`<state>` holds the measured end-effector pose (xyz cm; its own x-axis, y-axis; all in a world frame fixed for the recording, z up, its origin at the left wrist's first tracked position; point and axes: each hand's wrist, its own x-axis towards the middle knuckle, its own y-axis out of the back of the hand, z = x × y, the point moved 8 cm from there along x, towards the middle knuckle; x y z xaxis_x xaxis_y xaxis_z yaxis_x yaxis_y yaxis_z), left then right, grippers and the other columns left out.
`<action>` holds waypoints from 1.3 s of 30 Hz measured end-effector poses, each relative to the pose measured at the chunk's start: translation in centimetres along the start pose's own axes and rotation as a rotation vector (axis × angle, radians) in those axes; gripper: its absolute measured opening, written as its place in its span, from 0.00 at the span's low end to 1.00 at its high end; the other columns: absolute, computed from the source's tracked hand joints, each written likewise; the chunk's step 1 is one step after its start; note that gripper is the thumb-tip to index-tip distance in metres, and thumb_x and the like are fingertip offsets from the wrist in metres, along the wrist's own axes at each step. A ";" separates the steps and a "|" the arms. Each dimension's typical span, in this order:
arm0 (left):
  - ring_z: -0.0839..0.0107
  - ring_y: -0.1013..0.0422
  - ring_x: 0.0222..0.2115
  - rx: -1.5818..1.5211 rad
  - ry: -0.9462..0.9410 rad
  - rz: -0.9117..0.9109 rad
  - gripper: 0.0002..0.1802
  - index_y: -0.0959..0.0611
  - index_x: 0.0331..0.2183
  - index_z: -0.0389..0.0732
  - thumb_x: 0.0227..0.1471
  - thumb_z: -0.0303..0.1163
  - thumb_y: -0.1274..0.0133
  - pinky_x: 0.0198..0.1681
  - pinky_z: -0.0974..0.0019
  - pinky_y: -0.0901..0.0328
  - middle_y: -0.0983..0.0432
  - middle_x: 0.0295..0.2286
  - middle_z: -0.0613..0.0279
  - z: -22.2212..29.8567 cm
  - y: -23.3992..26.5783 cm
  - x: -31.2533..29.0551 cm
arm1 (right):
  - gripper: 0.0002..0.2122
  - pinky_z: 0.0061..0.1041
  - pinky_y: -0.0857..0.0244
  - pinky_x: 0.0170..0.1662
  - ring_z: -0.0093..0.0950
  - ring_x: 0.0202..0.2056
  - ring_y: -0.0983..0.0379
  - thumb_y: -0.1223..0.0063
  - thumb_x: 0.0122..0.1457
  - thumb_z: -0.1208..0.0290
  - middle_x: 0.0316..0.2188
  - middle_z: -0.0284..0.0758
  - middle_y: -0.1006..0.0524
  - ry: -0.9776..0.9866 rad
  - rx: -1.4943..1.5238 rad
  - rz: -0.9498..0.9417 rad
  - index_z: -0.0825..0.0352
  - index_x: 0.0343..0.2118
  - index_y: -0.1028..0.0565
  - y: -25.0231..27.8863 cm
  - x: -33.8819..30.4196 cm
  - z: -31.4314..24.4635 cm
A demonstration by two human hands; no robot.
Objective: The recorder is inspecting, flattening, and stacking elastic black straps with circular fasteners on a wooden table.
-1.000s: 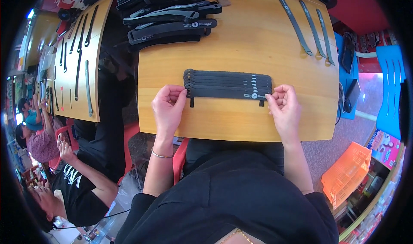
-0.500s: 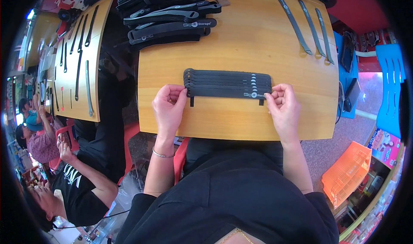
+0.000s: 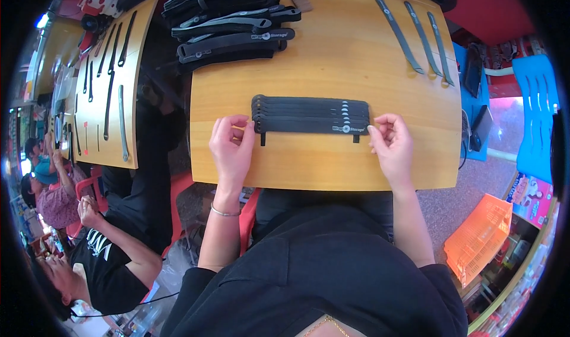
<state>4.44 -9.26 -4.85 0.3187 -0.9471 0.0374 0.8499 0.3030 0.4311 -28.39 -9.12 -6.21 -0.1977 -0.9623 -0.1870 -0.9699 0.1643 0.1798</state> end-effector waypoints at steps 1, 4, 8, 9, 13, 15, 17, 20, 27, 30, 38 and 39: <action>0.78 0.30 0.22 -0.007 -0.004 -0.003 0.06 0.20 0.30 0.34 0.46 0.17 0.43 0.24 0.77 0.36 0.27 0.29 0.60 0.6 -0.1 -0.3 | 0.08 0.17 0.33 0.25 0.19 0.24 0.30 0.45 0.53 0.84 0.25 0.31 0.30 0.011 0.123 -0.009 0.68 0.35 0.28 0.4 -0.1 0.1; 0.68 0.27 0.30 0.235 -0.298 0.043 0.11 0.20 0.35 0.36 0.44 0.19 0.42 0.31 0.70 0.31 0.26 0.35 0.56 4.6 -0.3 -1.7 | 0.08 0.23 0.29 0.33 0.26 0.31 0.26 0.44 0.52 0.82 0.32 0.35 0.26 0.467 -0.375 0.010 0.68 0.36 0.26 -0.2 -1.8 -4.4; 0.54 0.37 0.54 0.334 -0.706 -0.385 0.26 0.22 0.46 0.37 0.43 0.33 0.38 0.57 0.52 0.43 0.30 0.49 0.53 8.4 -6.0 -5.4 | 0.10 0.30 0.31 0.44 0.33 0.40 0.27 0.41 0.51 0.77 0.40 0.37 0.25 0.740 -0.623 -0.174 0.69 0.38 0.24 -3.0 -4.2 -6.7; 0.54 0.37 0.54 0.333 -0.710 -0.384 0.26 0.22 0.46 0.37 0.43 0.33 0.38 0.57 0.52 0.43 0.30 0.49 0.53 9.0 -6.7 -5.7 | 0.12 0.32 0.32 0.46 0.35 0.42 0.29 0.41 0.51 0.75 0.42 0.36 0.25 0.735 -0.632 -0.215 0.69 0.39 0.24 -3.6 -4.3 -6.3; 0.55 0.50 0.62 0.586 -0.733 -0.602 0.35 0.30 0.55 0.39 0.47 0.44 0.42 0.64 0.47 0.58 0.42 0.59 0.55 9.0 -10.3 -7.3 | 0.14 0.32 0.34 0.49 0.35 0.44 0.30 0.41 0.50 0.73 0.43 0.36 0.25 0.739 -0.689 -0.235 0.69 0.41 0.24 -3.9 -4.1 -5.2; 0.55 0.54 0.63 0.678 -0.705 -0.633 0.41 0.34 0.57 0.39 0.48 0.53 0.47 0.64 0.45 0.63 0.47 0.61 0.56 7.7 -10.9 -7.1 | 0.14 0.32 0.34 0.49 0.35 0.44 0.30 0.41 0.50 0.73 0.43 0.37 0.25 0.734 -0.703 -0.211 0.69 0.40 0.24 -3.5 -4.0 -5.1; 0.55 0.55 0.63 0.693 -0.722 -0.638 0.41 0.34 0.58 0.38 0.48 0.53 0.46 0.64 0.45 0.63 0.47 0.61 0.56 7.5 -11.0 -7.1 | 0.12 0.32 0.34 0.47 0.34 0.42 0.29 0.41 0.50 0.73 0.40 0.36 0.23 0.720 -0.685 -0.171 0.68 0.39 0.23 -2.9 -3.8 -5.2; 0.55 0.55 0.64 0.701 -0.728 -0.649 0.43 0.35 0.58 0.38 0.47 0.55 0.46 0.64 0.45 0.63 0.48 0.61 0.56 7.5 -11.0 -7.2 | 0.09 0.31 0.34 0.44 0.34 0.39 0.28 0.42 0.51 0.74 0.35 0.36 0.22 0.745 -0.710 -0.155 0.67 0.35 0.23 -1.6 -3.0 -5.5; 0.54 0.56 0.64 0.694 -0.712 -0.681 0.46 0.36 0.59 0.40 0.46 0.58 0.46 0.64 0.43 0.64 0.50 0.62 0.55 8.3 -10.9 -7.4 | 0.07 0.37 0.34 0.41 0.41 0.38 0.27 0.46 0.55 0.76 0.35 0.41 0.24 0.788 -0.791 0.163 0.67 0.37 0.26 3.4 8.6 -9.7; 0.54 0.56 0.64 0.669 -0.721 -0.663 0.46 0.37 0.59 0.40 0.46 0.59 0.47 0.64 0.41 0.65 0.50 0.62 0.55 8.7 -11.0 -7.5 | 0.12 0.39 0.33 0.42 0.42 0.39 0.27 0.46 0.54 0.74 0.38 0.43 0.25 0.823 -0.947 0.175 0.67 0.42 0.29 3.0 13.8 -8.9; 0.58 0.52 0.63 0.709 -0.750 -0.651 0.39 0.34 0.57 0.38 0.50 0.52 0.47 0.64 0.42 0.64 0.44 0.60 0.56 8.6 -11.5 -7.5 | 0.18 0.38 0.31 0.42 0.42 0.42 0.26 0.43 0.55 0.67 0.37 0.42 0.23 0.205 -0.989 0.087 0.67 0.46 0.32 2.7 17.7 -5.4; 0.58 0.52 0.63 0.706 -0.751 -0.651 0.39 0.34 0.57 0.38 0.50 0.52 0.47 0.64 0.42 0.64 0.44 0.60 0.56 8.6 -11.6 -7.4 | 0.18 0.38 0.31 0.42 0.42 0.42 0.26 0.43 0.55 0.67 0.37 0.42 0.23 0.205 -0.991 0.088 0.67 0.46 0.32 2.8 17.3 -5.3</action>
<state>-11.35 -6.64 -2.37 -0.6025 -0.7970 0.0428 0.2709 -0.1538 0.9502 -33.82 -26.49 -3.84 -0.1442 -0.9894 0.0183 -0.3796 0.0724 0.9223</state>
